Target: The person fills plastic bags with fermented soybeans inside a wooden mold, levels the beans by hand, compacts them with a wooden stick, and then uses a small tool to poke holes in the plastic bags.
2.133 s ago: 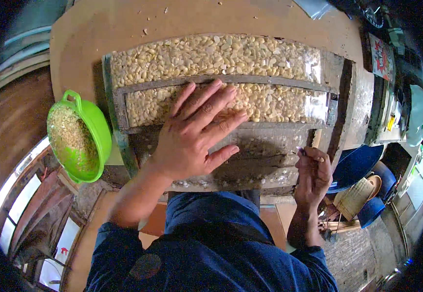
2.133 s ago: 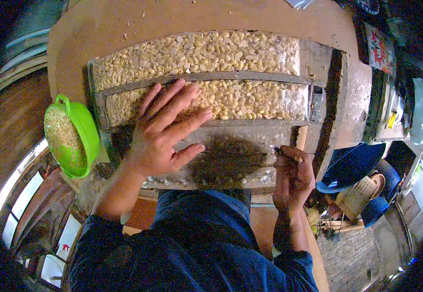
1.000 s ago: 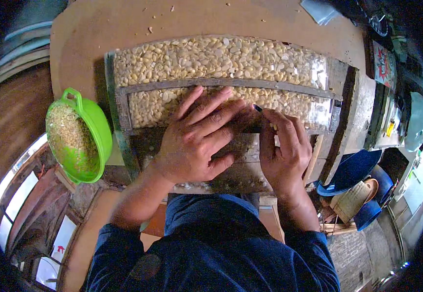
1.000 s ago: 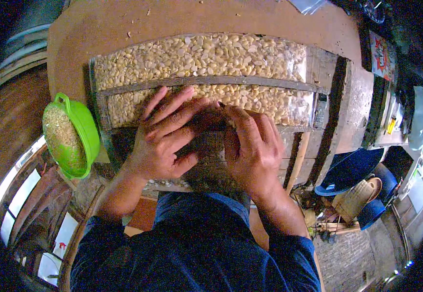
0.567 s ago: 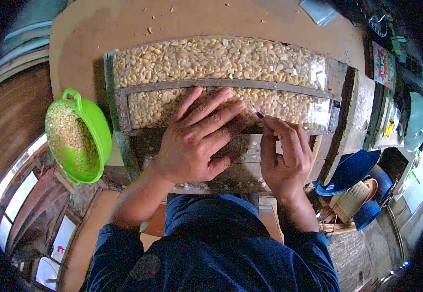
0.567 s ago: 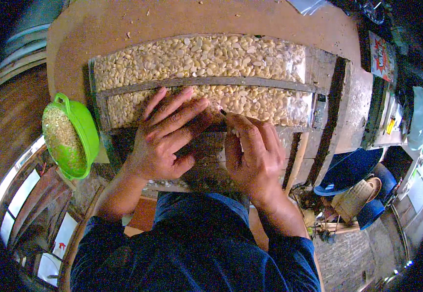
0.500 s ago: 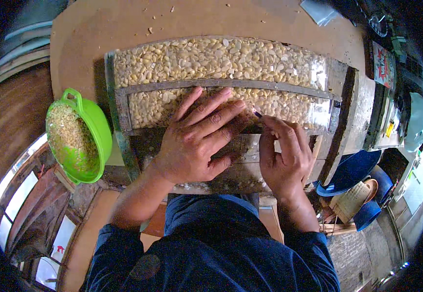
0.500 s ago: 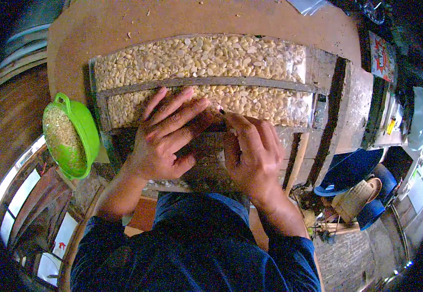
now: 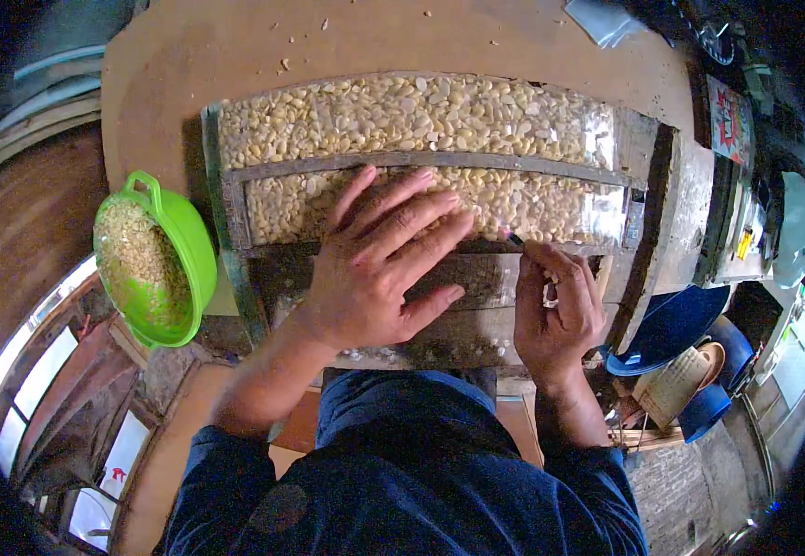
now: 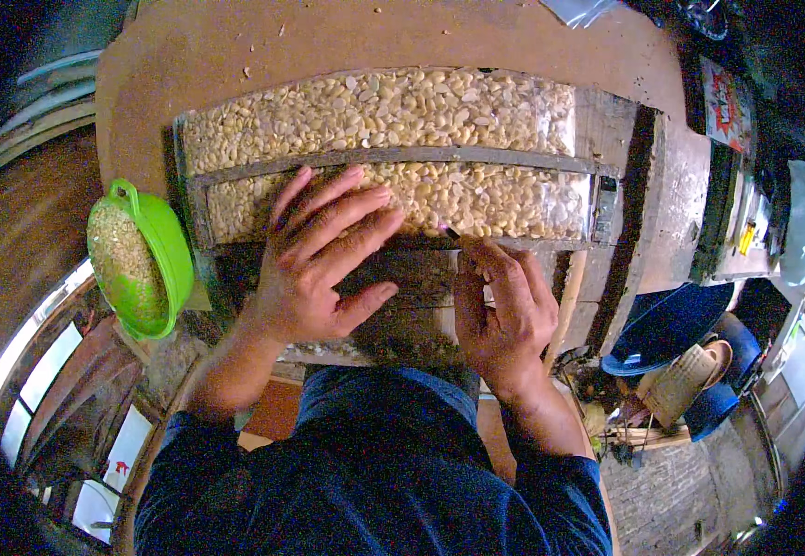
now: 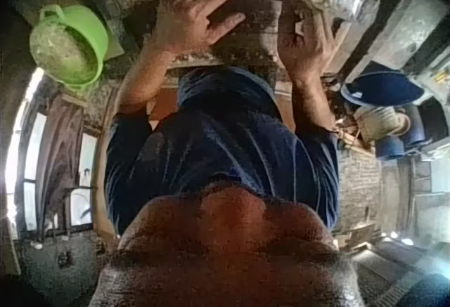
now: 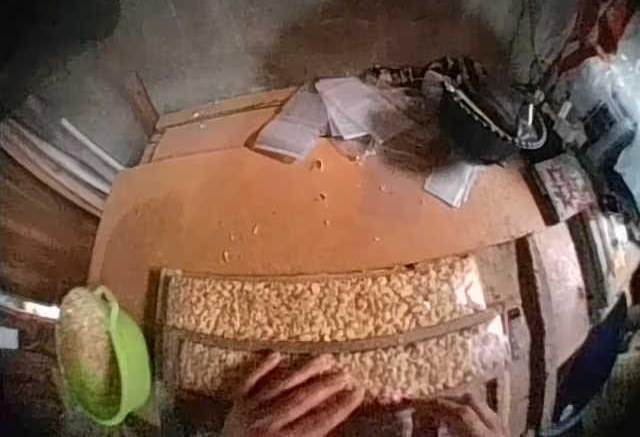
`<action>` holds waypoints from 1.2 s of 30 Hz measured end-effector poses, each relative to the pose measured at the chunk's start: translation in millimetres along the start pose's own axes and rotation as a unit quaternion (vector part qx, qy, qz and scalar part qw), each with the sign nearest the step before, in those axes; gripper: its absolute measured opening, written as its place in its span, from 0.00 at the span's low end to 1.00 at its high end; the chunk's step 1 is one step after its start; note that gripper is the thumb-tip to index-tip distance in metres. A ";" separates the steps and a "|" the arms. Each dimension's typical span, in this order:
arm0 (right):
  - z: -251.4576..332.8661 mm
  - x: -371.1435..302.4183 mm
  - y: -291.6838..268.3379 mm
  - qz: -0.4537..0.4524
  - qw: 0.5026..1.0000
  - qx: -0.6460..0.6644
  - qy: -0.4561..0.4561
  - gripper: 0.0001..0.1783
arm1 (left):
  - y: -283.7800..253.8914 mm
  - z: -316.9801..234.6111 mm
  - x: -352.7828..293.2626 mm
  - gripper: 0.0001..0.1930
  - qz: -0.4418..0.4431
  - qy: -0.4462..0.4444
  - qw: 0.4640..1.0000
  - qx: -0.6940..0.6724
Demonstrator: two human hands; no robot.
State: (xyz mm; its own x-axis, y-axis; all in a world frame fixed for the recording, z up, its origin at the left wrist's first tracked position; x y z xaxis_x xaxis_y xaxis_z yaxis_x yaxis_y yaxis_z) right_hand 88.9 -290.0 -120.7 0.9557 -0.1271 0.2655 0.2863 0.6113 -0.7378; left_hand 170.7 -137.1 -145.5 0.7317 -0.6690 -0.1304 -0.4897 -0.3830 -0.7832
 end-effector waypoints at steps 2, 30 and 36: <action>-3.1 -2.2 -2.7 0.002 1.000 0.005 0.012 0.18 | -0.9 -6.8 4.7 0.31 0.014 -0.033 0.999 0.010; -75.5 -66.7 -78.2 -0.143 0.980 -0.010 0.137 0.11 | 61.3 -94.7 54.5 0.32 0.092 0.041 0.994 0.039; -71.9 -32.6 -76.5 -0.130 0.989 -0.040 0.060 0.16 | 62.2 -93.8 51.8 0.33 0.088 0.046 0.994 0.043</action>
Point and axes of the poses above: each hand's wrist, its own x-axis towards the middle knuckle, its own y-axis out of the palm, z = x × y, the point moved 9 cm from there along x, towards the middle knuckle, and after that the axes turned 15 degrees about -y, right-handed, at the moved point
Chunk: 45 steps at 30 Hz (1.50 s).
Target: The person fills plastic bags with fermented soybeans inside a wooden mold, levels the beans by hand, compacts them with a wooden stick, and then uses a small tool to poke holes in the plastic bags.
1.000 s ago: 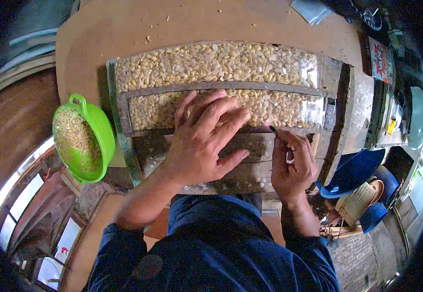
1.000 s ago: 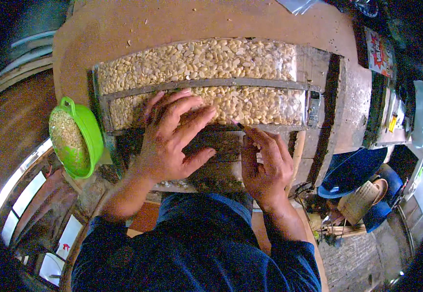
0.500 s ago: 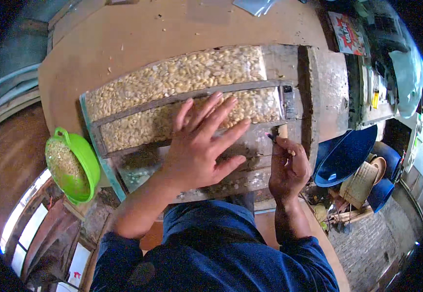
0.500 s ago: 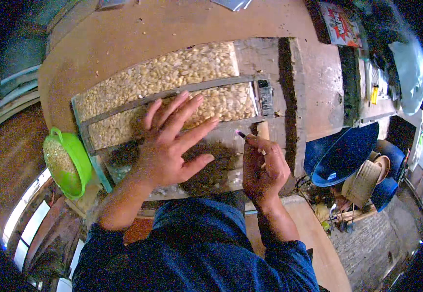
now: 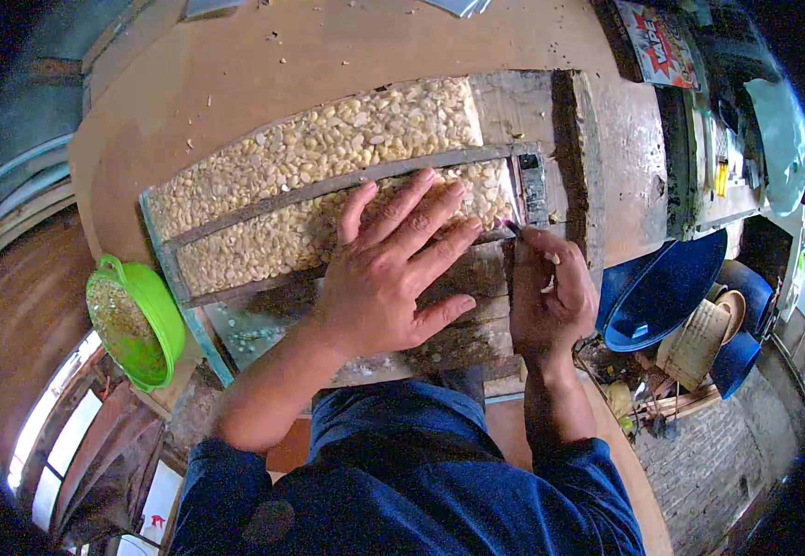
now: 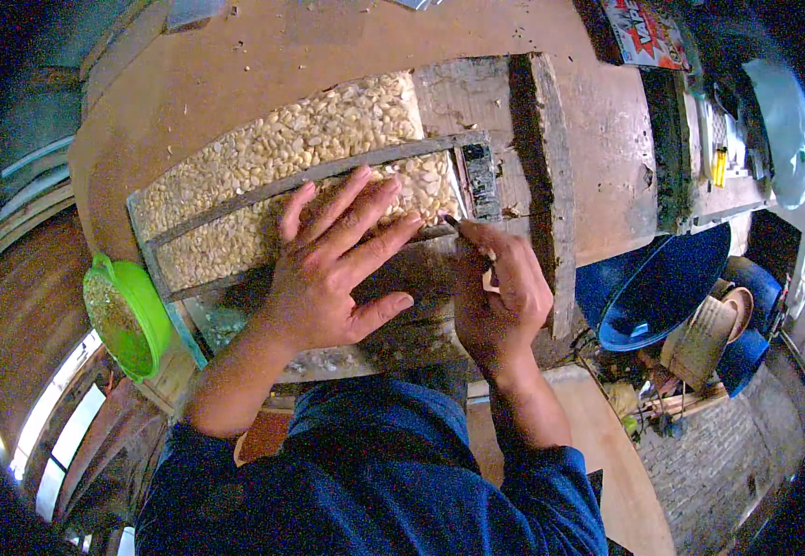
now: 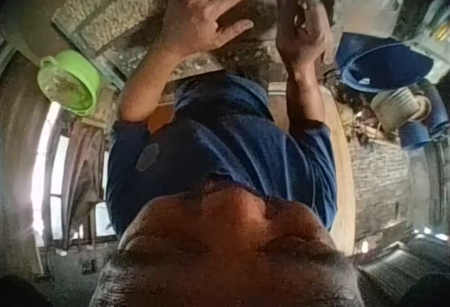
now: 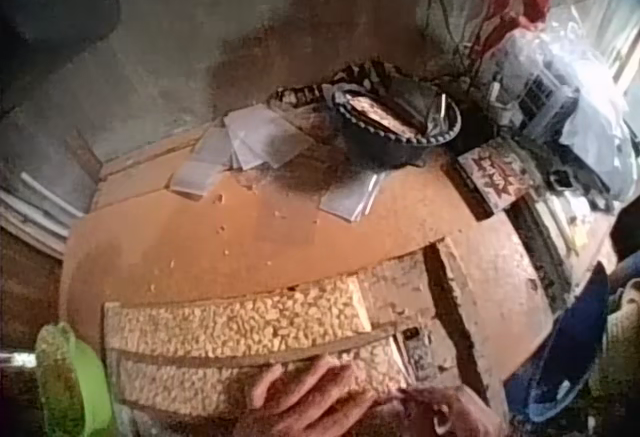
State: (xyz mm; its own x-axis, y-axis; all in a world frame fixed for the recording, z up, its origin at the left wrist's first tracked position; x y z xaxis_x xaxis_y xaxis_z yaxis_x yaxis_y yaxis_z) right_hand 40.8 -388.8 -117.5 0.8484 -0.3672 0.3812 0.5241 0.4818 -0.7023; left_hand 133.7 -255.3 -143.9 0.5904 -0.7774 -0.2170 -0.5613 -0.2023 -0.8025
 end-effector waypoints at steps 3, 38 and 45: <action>-0.9 7.1 10.4 0.039 0.999 0.013 0.017 0.18 | 1.0 0.1 -0.7 0.32 -0.005 0.008 1.000 0.004; 7.4 41.0 31.1 0.080 0.992 -0.052 -0.083 0.13 | -1.9 1.3 -2.9 0.24 -0.002 0.014 0.999 -0.033; 4.3 33.0 12.2 0.039 0.998 -0.039 -0.034 0.16 | -3.3 1.4 -1.5 0.22 0.014 0.006 0.999 -0.047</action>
Point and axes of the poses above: each hand's wrist, its own x-axis towards the middle knuckle, its own y-axis out of the palm, z = x × y, the point moved 9 cm from there along x, towards the middle knuckle, and after that the axes turned 15 degrees about -y, right-handed, at the moved point
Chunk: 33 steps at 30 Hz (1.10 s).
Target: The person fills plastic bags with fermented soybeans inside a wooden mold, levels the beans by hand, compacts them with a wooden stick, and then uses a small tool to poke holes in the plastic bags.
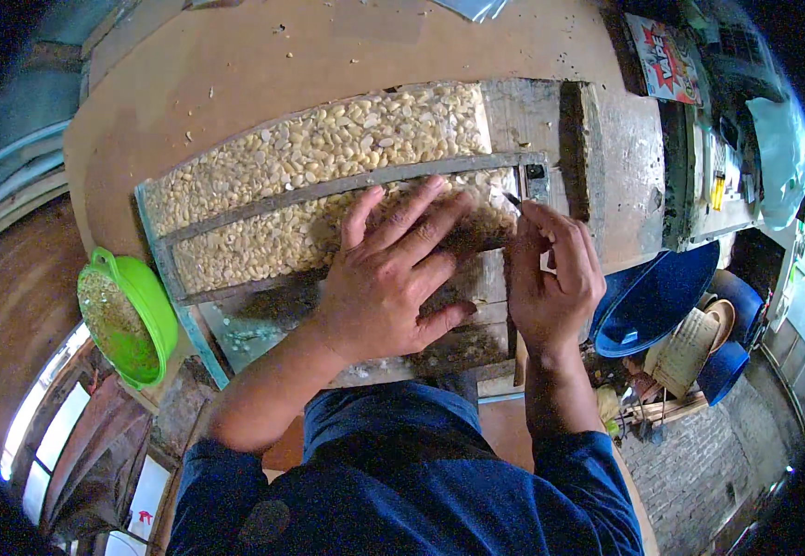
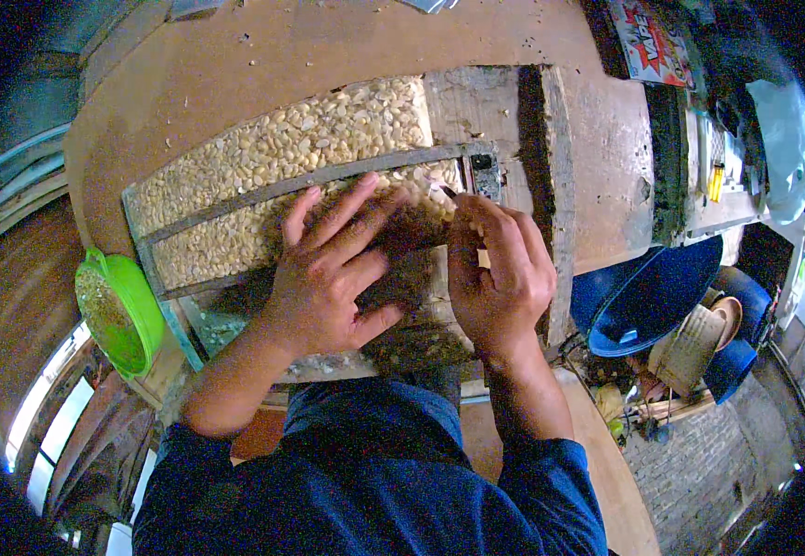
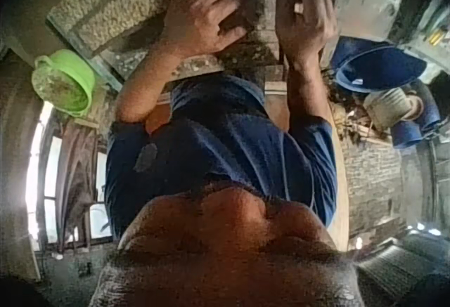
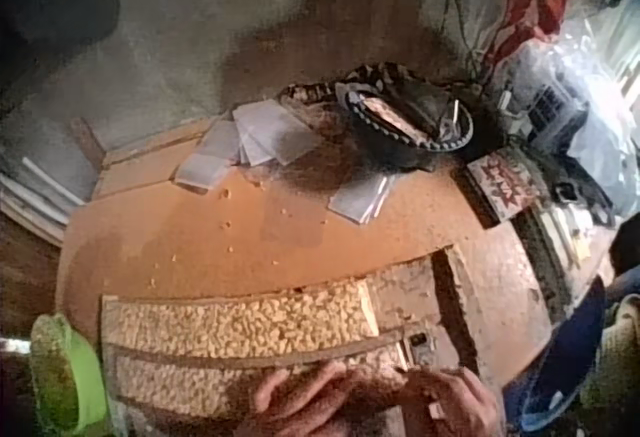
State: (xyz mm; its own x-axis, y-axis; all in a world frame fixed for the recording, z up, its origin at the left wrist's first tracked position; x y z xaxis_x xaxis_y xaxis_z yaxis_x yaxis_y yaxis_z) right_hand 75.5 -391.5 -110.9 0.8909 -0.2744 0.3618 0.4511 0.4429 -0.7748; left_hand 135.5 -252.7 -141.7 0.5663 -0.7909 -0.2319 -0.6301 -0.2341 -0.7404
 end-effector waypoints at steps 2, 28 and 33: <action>0.3 -5.6 -3.0 0.003 1.000 0.005 0.006 0.16 | 2.7 1.0 0.2 0.21 0.007 -0.002 1.000 0.003; -1.1 -30.3 -9.5 0.002 0.999 0.028 0.028 0.14 | -1.5 7.2 -8.5 0.33 -0.025 -0.025 0.998 0.046; -4.7 -36.4 -9.2 -0.003 0.999 0.038 0.037 0.13 | -12.0 17.6 -20.6 0.30 -0.041 -0.049 0.997 0.039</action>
Point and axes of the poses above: each hand's wrist, its own x-axis towards the middle knuckle, its own y-axis out of the palm, z = x × y, the point moved 9 cm from there along x, towards the middle knuckle, and after that the axes turned 15 degrees about -y, right-handed, at the moved point
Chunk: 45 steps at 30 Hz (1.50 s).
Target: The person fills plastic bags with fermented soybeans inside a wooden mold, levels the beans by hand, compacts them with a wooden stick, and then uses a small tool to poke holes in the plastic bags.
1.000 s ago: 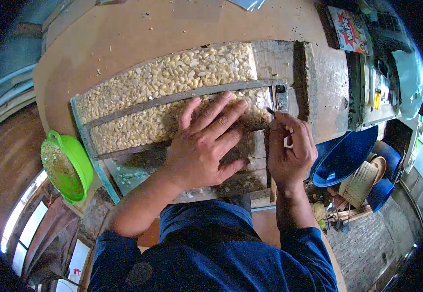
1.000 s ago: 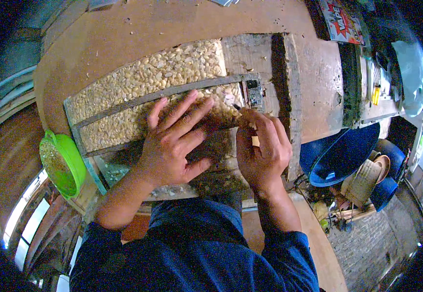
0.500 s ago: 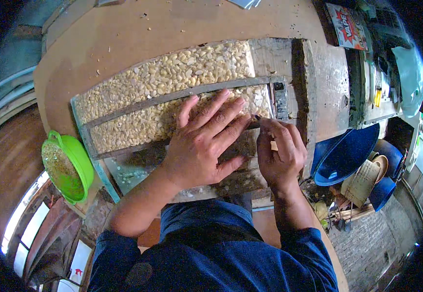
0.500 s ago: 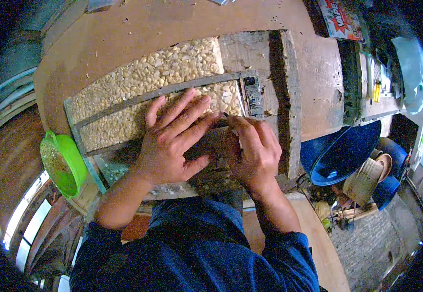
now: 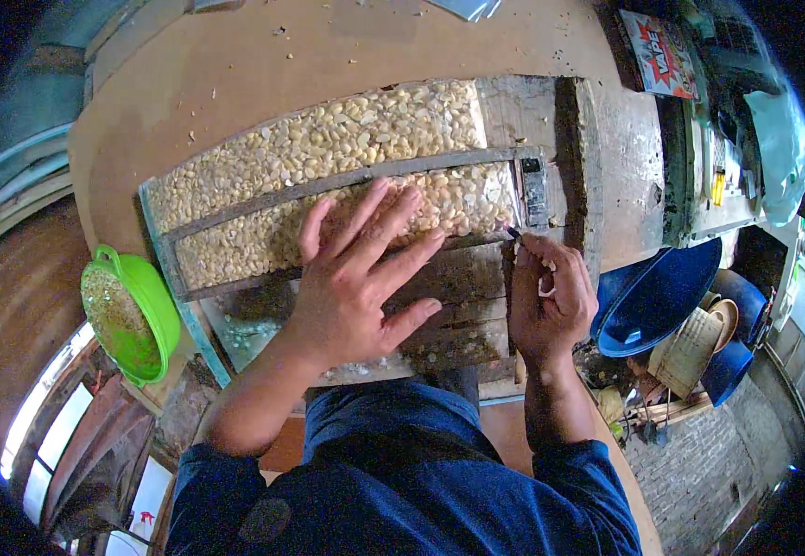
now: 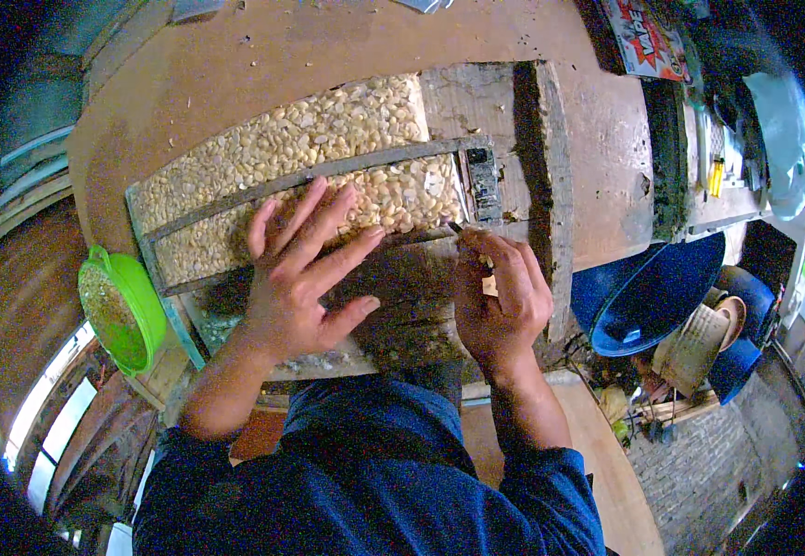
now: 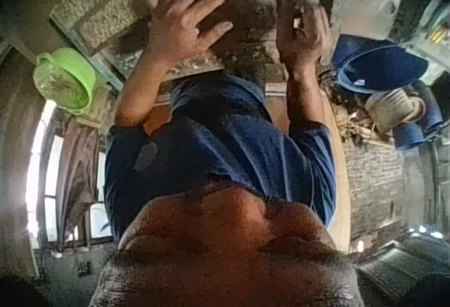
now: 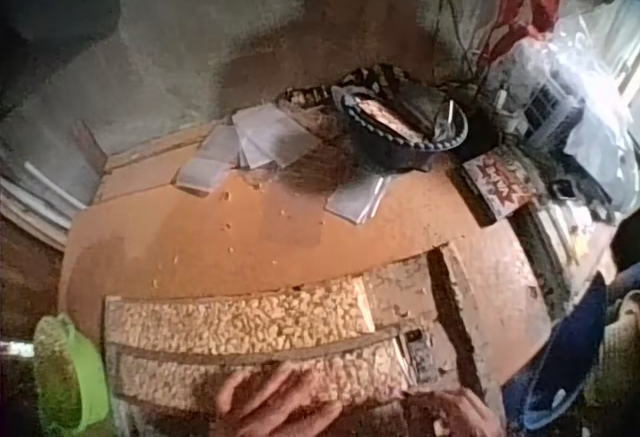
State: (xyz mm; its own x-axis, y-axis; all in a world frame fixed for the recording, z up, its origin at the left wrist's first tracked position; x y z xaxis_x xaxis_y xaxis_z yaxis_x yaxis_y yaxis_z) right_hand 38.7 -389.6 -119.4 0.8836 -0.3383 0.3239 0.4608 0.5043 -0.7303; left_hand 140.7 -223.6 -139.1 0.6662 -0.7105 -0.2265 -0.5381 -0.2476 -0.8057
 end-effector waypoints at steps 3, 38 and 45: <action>0.9 0.1 3.1 0.008 1.000 -0.002 0.004 0.13 | 0.2 6.0 -4.5 0.30 0.007 -0.002 1.000 0.020; 31.8 9.3 26.1 0.028 0.999 0.000 -0.041 0.12 | -15.3 35.9 -29.4 0.30 -0.023 -0.038 0.999 0.010; 50.2 22.4 47.4 0.066 0.996 0.035 -0.054 0.10 | -14.5 42.3 -34.6 0.26 -0.027 -0.033 0.999 -0.010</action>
State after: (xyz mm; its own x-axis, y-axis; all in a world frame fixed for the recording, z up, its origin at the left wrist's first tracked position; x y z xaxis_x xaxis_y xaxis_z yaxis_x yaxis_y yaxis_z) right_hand 84.5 -333.4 -116.5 0.9388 -0.1803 0.2935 0.3417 0.5947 -0.7278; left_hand 147.4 -167.6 -142.8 0.7276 -0.6501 -0.2190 -0.5098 -0.2988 -0.8067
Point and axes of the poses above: each hand's wrist, its own x-axis towards the middle knuckle, its own y-axis out of the palm, z = x × y, the point moved 9 cm from there along x, towards the middle knuckle, and after that the axes turned 15 degrees about -y, right-handed, at the moved point
